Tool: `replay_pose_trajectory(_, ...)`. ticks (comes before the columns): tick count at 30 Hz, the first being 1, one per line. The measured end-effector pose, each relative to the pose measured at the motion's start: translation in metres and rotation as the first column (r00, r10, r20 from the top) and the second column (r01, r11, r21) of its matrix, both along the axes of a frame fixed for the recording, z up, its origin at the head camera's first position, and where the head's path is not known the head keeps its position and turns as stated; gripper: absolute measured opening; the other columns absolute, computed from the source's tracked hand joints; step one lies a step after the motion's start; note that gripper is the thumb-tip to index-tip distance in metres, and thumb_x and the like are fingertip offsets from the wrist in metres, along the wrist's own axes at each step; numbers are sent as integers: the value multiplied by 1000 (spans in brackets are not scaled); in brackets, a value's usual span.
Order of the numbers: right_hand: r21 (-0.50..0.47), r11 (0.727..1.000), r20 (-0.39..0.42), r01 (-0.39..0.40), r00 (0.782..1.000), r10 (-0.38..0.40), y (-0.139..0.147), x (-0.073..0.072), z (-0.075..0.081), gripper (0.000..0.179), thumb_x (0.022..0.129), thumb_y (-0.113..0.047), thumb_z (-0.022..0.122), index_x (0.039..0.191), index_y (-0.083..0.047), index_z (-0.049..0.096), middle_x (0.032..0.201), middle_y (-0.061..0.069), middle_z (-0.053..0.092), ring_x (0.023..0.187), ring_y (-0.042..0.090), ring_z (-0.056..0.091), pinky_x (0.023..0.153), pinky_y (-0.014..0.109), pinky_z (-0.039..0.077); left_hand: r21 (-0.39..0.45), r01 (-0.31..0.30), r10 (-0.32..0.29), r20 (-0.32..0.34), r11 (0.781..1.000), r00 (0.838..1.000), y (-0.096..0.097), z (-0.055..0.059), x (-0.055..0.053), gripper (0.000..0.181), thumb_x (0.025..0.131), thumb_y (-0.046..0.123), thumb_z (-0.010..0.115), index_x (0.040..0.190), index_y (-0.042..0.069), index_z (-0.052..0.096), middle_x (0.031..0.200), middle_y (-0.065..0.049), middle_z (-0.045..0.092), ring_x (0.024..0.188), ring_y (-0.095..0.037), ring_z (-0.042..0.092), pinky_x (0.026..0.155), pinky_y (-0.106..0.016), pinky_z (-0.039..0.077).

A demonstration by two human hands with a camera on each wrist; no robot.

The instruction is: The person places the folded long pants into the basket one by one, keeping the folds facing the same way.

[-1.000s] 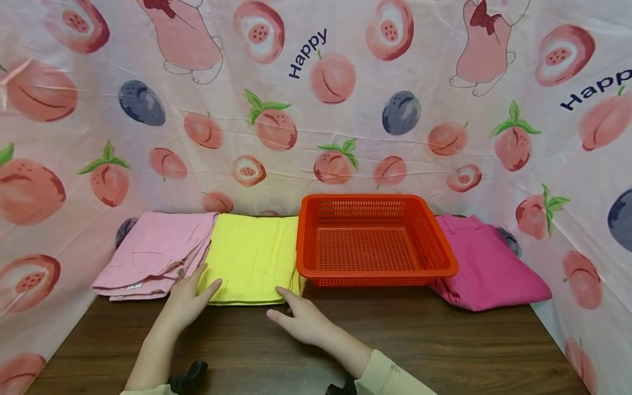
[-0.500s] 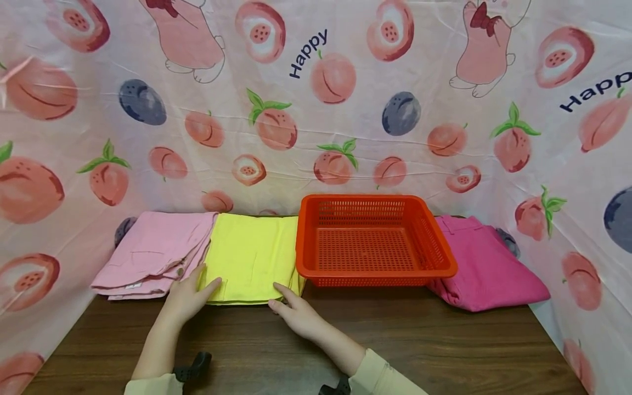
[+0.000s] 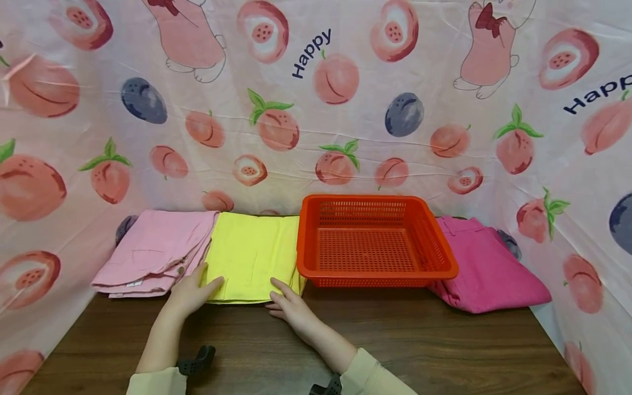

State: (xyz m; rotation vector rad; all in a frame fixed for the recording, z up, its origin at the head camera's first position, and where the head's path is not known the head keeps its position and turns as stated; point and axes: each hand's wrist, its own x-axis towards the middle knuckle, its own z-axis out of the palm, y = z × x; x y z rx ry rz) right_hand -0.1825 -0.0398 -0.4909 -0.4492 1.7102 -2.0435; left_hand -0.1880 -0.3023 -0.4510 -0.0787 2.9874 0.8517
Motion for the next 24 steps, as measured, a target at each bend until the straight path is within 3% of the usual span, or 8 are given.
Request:
replay_pose_trajectory(4, -55, 998, 34, 30, 999, -29, -5, 0, -2, 53, 102, -23, 45, 148, -1, 30, 149, 26, 24, 115, 42, 52, 96, 46, 43, 57, -24, 21, 51, 998, 998, 0, 4, 0, 82, 97, 44, 47, 142, -19, 20, 139, -43, 27, 125, -57, 30, 100, -63, 27)
replay_pose_trajectory(7, -67, 997, 51, 47, 998, -43, -8, 0, -1, 54, 102, -24, 45, 148, -1, 30, 149, 27, 23, 114, 42, 51, 96, 46, 43, 115, -78, 68, 86, 990, 994, -1, 4, -1, 82, 98, 45, 46, 143, -17, 18, 142, -42, 23, 128, -57, 25, 102, -63, 24)
replay_pose_trajectory(11, -68, 996, 73, 56, 996, -51, -9, 0, -1, 56, 102, -27, 46, 148, 0, 30, 150, 27, 21, 115, 42, 51, 97, 45, 43, 168, -128, 114, 93, 977, 989, -5, 3, -3, 80, 97, 44, 46, 144, -15, 19, 143, -40, 23, 130, -55, 23, 104, -62, 22)
replay_pose_trajectory(18, -82, 995, 89, 57, 995, -49, -10, -1, -2, 58, 102, -27, 46, 148, 2, 28, 151, 29, 19, 117, 41, 50, 97, 45, 42, 214, -146, 127, 101, 966, 987, -4, 7, -7, 80, 97, 40, 48, 142, -19, 18, 142, -42, 21, 131, -54, 21, 105, -60, 20)
replay_pose_trajectory(24, -84, 995, 103, 54, 994, -46, -10, -1, -2, 58, 102, -27, 46, 149, 1, 28, 151, 28, 18, 119, 41, 48, 98, 45, 42, 361, -241, 196, 157, 901, 968, 1, 0, -10, 75, 95, 35, 53, 136, -22, 27, 128, -40, 38, 114, -47, 41, 96, -57, 35)
